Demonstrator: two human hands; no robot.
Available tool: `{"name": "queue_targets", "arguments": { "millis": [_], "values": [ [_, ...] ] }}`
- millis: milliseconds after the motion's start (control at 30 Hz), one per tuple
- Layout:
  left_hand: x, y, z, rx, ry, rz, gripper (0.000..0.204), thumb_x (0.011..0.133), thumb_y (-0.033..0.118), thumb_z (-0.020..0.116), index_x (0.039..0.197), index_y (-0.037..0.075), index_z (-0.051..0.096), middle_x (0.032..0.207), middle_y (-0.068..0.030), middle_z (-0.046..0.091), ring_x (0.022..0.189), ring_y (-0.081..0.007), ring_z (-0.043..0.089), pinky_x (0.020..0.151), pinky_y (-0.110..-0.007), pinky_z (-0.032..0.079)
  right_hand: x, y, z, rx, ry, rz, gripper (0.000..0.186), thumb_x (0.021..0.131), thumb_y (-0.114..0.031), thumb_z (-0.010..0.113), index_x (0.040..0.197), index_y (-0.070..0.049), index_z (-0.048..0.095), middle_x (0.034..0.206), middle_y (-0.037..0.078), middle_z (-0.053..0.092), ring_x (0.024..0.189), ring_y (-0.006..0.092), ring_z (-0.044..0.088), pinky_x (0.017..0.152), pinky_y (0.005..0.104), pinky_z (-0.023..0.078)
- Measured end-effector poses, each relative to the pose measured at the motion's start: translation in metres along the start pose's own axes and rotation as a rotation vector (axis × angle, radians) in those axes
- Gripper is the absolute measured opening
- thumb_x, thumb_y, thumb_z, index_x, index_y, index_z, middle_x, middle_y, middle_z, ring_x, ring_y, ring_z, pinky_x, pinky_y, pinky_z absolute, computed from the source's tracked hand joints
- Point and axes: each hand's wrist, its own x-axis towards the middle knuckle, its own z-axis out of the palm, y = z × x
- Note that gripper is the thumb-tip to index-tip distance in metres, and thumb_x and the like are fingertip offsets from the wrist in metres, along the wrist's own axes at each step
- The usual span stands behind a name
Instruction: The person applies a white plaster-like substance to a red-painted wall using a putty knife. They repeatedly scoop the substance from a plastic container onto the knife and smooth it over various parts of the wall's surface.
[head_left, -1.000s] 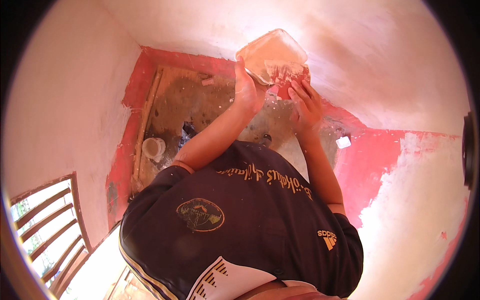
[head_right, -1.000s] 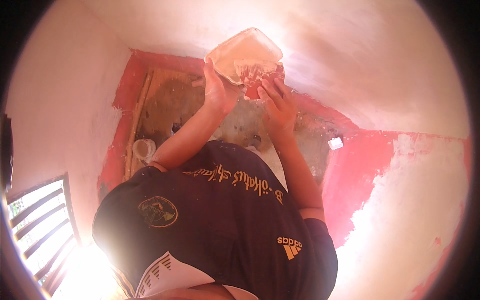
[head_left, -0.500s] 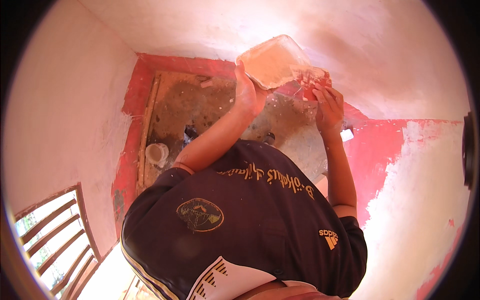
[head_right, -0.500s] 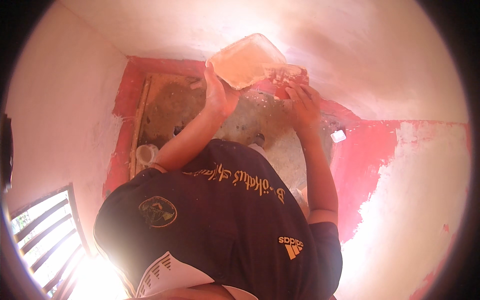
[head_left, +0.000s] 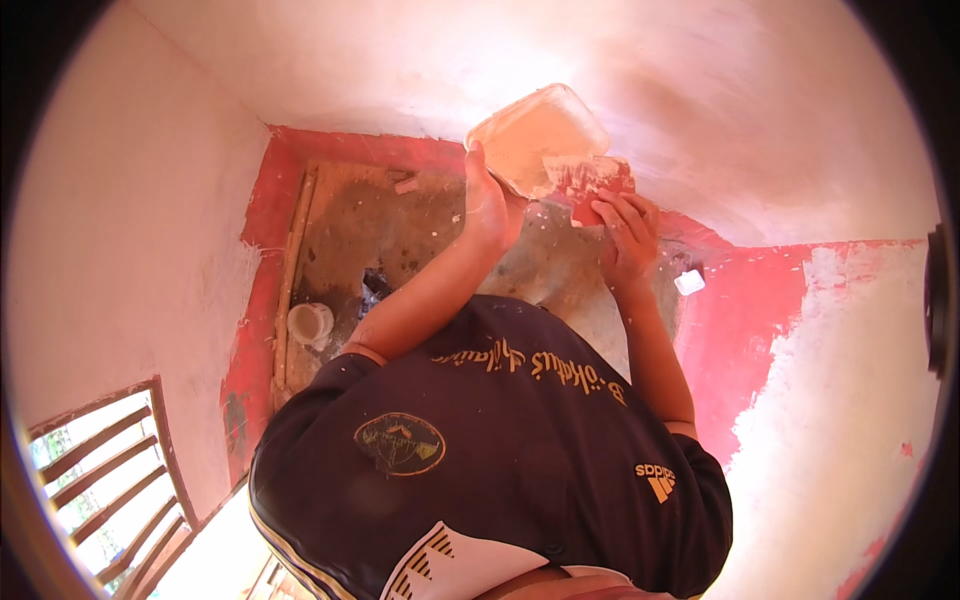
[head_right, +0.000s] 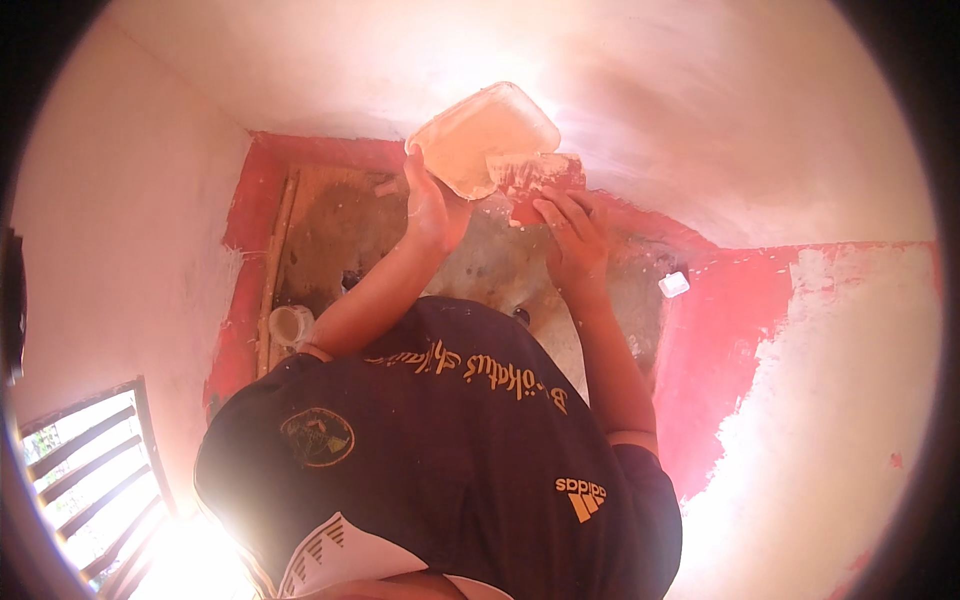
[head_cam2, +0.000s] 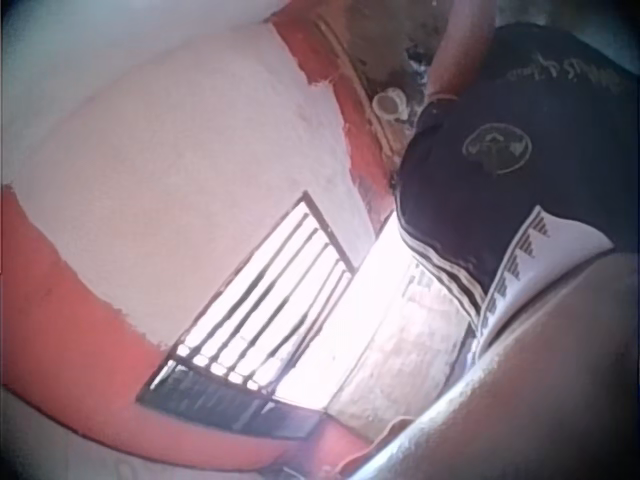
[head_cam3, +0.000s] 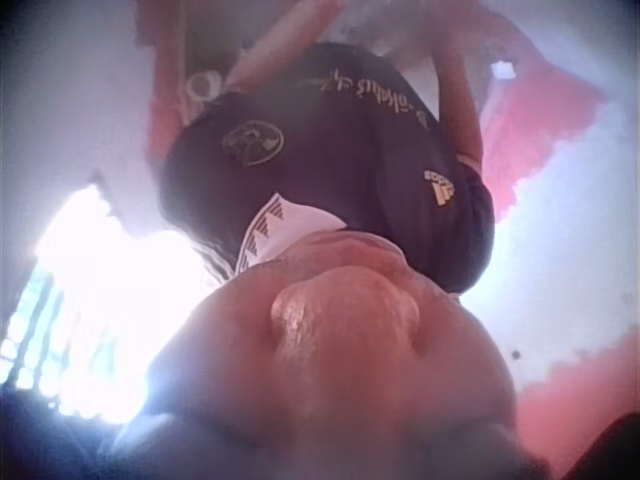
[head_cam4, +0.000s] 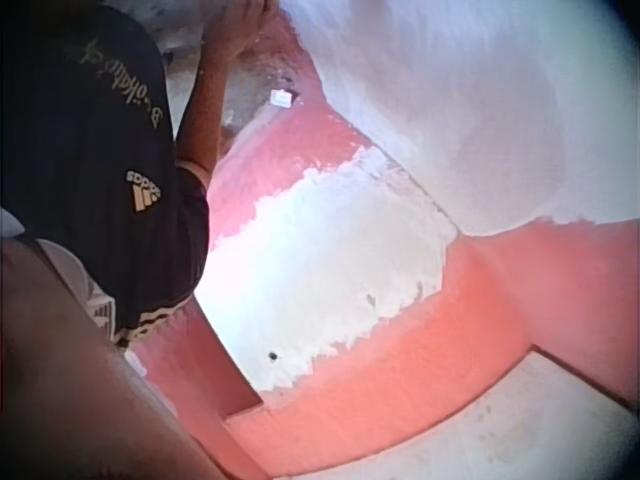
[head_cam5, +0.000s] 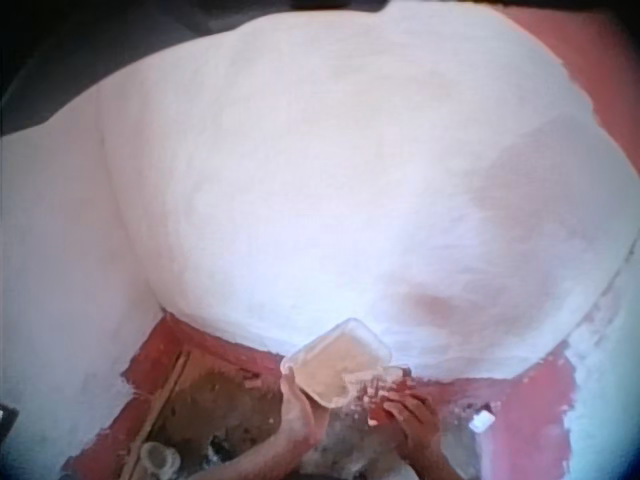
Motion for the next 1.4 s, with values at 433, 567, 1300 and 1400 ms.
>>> {"name": "queue_targets", "arguments": {
  "millis": [433, 567, 1300, 1400],
  "values": [
    [0.036, -0.215, 0.157, 0.043, 0.062, -0.005, 0.065, 0.106, 0.058, 0.025, 0.153, 0.014, 0.035, 0.152, -0.0053, 0.045, 0.14, -0.0255, 0.044, 0.113, -0.045, 0.038, -0.063, 0.207, -0.177, -0.11, 0.156, 0.107, 0.031, 0.082, 0.01, 0.058, 0.107, -0.002, 0.072, 0.113, 0.011, 0.072, 0.106, 0.0339, 0.059, 0.094, 0.0409, 0.049],
    [0.043, -0.287, 0.212, 0.04, 0.028, 0.03, 0.065, 0.106, 0.057, 0.024, 0.153, 0.013, 0.034, 0.152, -0.0063, 0.045, 0.14, -0.0269, 0.043, 0.114, -0.046, 0.037, -0.092, 0.263, -0.218, -0.014, 0.033, 0.042, 0.035, 0.077, 0.004, 0.06, 0.108, -0.007, 0.072, 0.113, 0.007, 0.07, 0.102, 0.0309, 0.06, 0.093, 0.0411, 0.05],
    [0.037, -0.584, 0.336, 0.048, 0.15, 0.067, 0.063, 0.107, 0.056, 0.03, 0.154, 0.013, 0.032, 0.154, -0.0064, 0.041, 0.141, -0.0259, 0.042, 0.115, -0.044, 0.037, -0.255, 0.547, -0.418, -0.07, -0.069, 0.133, 0.038, 0.075, 0.0, 0.06, 0.11, -0.01, 0.072, 0.114, 0.006, 0.069, 0.103, 0.0318, 0.058, 0.094, 0.0446, 0.047],
    [0.032, -0.6, 0.341, 0.07, 0.188, 0.057, 0.064, 0.107, 0.057, 0.029, 0.154, 0.014, 0.032, 0.154, -0.0057, 0.042, 0.142, -0.0257, 0.041, 0.115, -0.043, 0.037, -0.267, 0.562, -0.434, -0.082, 0.002, 0.209, 0.035, 0.075, 0.005, 0.062, 0.107, -0.004, 0.072, 0.109, 0.008, 0.07, 0.103, 0.0319, 0.058, 0.093, 0.0415, 0.048]
  ]
}}
